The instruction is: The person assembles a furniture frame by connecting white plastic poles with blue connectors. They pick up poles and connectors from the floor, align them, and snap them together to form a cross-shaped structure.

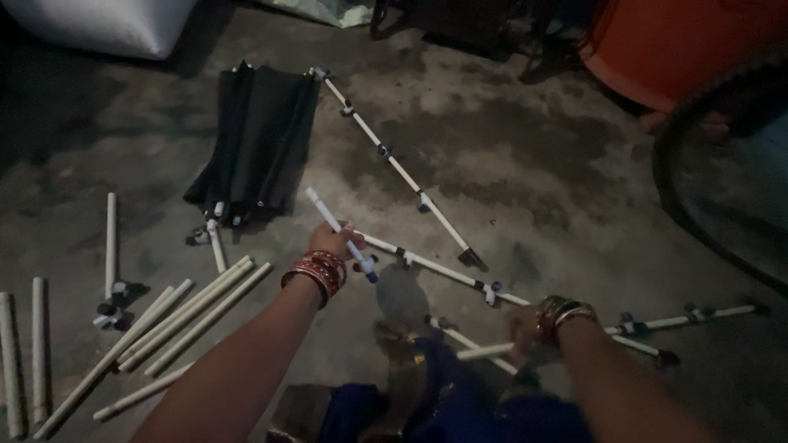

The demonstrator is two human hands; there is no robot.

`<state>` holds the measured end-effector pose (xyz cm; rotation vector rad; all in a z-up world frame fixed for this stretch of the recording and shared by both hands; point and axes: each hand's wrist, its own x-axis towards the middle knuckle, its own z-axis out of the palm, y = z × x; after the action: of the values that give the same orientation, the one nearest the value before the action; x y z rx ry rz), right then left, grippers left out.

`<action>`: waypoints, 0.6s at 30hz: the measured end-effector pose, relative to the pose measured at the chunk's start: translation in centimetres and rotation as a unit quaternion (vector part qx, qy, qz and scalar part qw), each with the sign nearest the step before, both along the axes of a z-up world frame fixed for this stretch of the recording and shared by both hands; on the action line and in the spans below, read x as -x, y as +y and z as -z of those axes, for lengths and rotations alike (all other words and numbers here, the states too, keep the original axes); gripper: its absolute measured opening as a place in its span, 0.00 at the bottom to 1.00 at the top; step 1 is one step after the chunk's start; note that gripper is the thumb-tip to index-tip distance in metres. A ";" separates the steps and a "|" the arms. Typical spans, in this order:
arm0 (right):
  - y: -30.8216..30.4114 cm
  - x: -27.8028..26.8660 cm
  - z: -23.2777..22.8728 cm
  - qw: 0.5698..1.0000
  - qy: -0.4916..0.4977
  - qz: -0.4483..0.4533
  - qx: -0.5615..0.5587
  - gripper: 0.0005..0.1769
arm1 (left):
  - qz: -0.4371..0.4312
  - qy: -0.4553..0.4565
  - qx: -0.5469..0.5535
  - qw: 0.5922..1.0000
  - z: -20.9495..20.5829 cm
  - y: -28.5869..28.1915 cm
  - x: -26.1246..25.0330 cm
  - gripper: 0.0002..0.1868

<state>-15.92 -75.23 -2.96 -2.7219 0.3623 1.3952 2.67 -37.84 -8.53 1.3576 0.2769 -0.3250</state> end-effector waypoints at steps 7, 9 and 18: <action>2.3 0.2 3.0 0.992 -0.115 -0.040 0.032 0.13 | 0.009 -0.030 0.028 0.999 0.6 0.8 -0.5 0.15; 1.6 -1.3 3.2 0.973 -0.226 -0.036 0.032 0.14 | 0.021 -0.009 0.002 1.000 1.0 1.7 -0.6 0.15; 8.5 0.5 4.2 0.977 -0.177 0.104 -0.051 0.12 | 0.002 -0.021 0.017 1.000 2.5 2.9 -0.2 0.16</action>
<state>-16.43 -66.73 -7.20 -2.6805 0.5144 0.8331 2.92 -34.97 -11.05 1.3299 0.2322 -0.3023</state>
